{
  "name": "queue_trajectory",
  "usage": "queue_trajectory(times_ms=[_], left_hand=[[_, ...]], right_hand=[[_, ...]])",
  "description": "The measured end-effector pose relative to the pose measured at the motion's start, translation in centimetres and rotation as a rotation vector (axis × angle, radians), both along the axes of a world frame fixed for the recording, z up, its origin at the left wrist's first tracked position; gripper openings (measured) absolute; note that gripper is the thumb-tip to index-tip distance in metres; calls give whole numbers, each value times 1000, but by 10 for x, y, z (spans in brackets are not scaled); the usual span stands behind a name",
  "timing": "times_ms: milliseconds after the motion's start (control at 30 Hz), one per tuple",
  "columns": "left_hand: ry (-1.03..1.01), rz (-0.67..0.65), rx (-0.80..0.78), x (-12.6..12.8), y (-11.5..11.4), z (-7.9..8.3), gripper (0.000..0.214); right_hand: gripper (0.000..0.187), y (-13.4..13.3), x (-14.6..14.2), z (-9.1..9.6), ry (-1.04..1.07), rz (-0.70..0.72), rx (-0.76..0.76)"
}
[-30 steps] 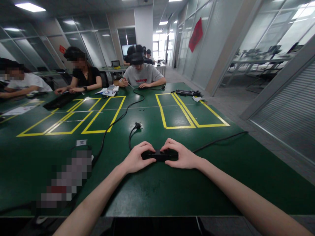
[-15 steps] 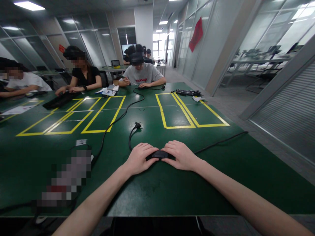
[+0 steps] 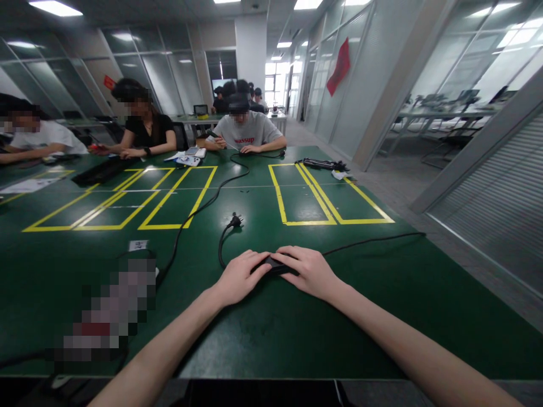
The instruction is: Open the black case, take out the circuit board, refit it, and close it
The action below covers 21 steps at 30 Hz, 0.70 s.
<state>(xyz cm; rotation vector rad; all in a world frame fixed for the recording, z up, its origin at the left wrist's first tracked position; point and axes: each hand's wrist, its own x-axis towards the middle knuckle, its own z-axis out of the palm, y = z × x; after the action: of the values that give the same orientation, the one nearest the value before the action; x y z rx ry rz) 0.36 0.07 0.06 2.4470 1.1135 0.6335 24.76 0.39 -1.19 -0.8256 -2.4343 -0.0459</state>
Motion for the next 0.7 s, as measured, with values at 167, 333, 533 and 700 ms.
queue_trajectory(times_ms=[167, 333, 533, 700], left_hand=[[16, -58, 79, -3, 0, -2, 38], [-50, -80, 129, -6, 2, -5, 39], [-5, -13, 97, -3, 3, -4, 34], [74, 1, 85, -1, 3, -1, 24]], right_hand=[[46, 5, 2, 1, 141, -8, -440], [29, 7, 0, 7, 226, -107, -659], [24, 1, -4, 8, 223, -59, -492], [24, 1, -4, -1, 163, -78, -386]])
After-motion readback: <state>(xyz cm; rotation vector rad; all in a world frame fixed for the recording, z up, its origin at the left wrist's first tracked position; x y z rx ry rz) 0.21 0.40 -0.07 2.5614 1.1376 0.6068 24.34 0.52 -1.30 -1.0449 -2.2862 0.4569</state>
